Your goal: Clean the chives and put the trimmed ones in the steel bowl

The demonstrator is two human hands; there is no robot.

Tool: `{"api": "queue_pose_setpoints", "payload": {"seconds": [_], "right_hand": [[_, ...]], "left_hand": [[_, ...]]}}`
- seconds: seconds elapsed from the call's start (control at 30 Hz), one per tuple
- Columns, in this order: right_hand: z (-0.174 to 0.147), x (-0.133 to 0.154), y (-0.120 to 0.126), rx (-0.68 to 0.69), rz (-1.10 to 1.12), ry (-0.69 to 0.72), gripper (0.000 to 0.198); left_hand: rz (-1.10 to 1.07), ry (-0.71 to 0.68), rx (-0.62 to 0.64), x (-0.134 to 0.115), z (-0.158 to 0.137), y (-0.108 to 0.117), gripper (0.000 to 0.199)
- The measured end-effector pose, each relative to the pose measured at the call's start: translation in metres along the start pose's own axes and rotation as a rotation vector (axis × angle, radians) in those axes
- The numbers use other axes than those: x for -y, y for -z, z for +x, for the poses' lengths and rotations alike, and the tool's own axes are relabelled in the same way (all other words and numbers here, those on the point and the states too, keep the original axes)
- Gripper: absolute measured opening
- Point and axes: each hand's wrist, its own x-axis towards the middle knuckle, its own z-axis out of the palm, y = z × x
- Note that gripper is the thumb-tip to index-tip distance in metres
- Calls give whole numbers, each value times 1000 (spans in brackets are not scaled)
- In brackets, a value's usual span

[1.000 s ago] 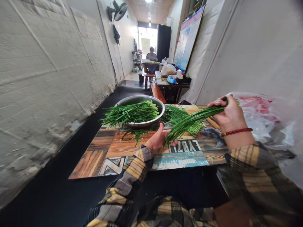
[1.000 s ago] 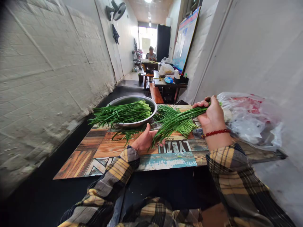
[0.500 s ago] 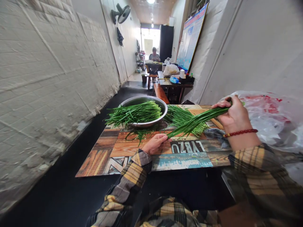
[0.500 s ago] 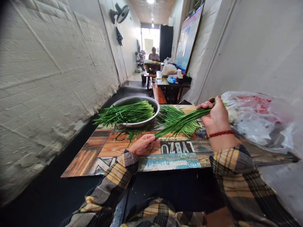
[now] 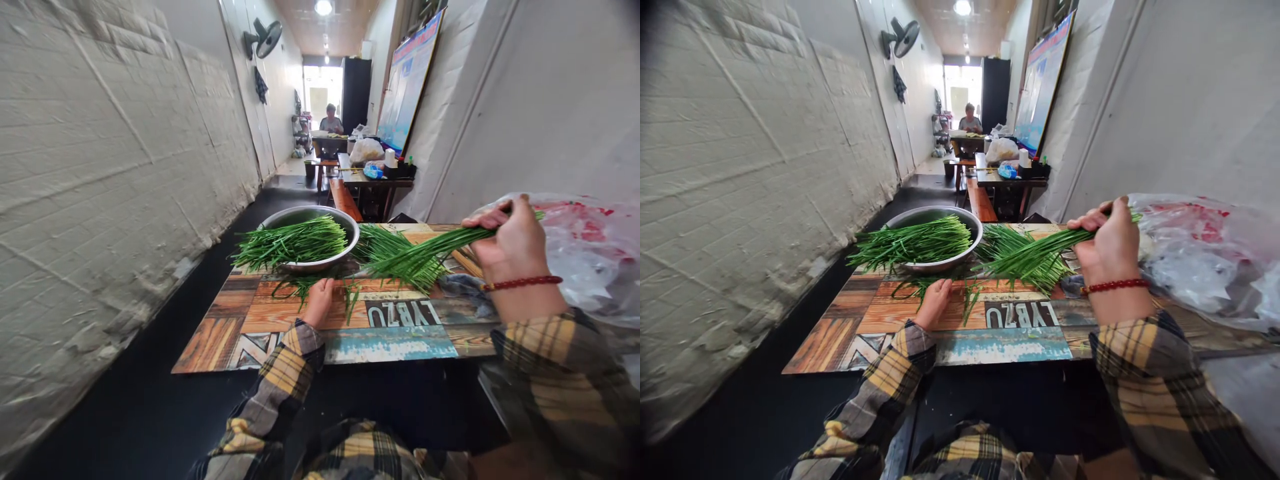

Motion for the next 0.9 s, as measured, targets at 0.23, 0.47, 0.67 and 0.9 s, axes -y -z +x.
{"api": "queue_pose_setpoints", "payload": {"seconds": [0.23, 0.47, 0.67, 0.9], "right_hand": [[-2, -10, 0, -3, -26, -27, 32], [-5, -16, -4, 8, -15, -70, 33], [-12, -19, -10, 13, -21, -84, 32], [-6, -11, -9, -29, 74, -83, 32]], "left_hand": [[369, -515, 119, -34, -6, 3, 28], [401, -642, 203, -75, -26, -16, 28], [171, -411, 117, -57, -20, -23, 29], [-16, -172, 10, -24, -10, -11, 30]]}}
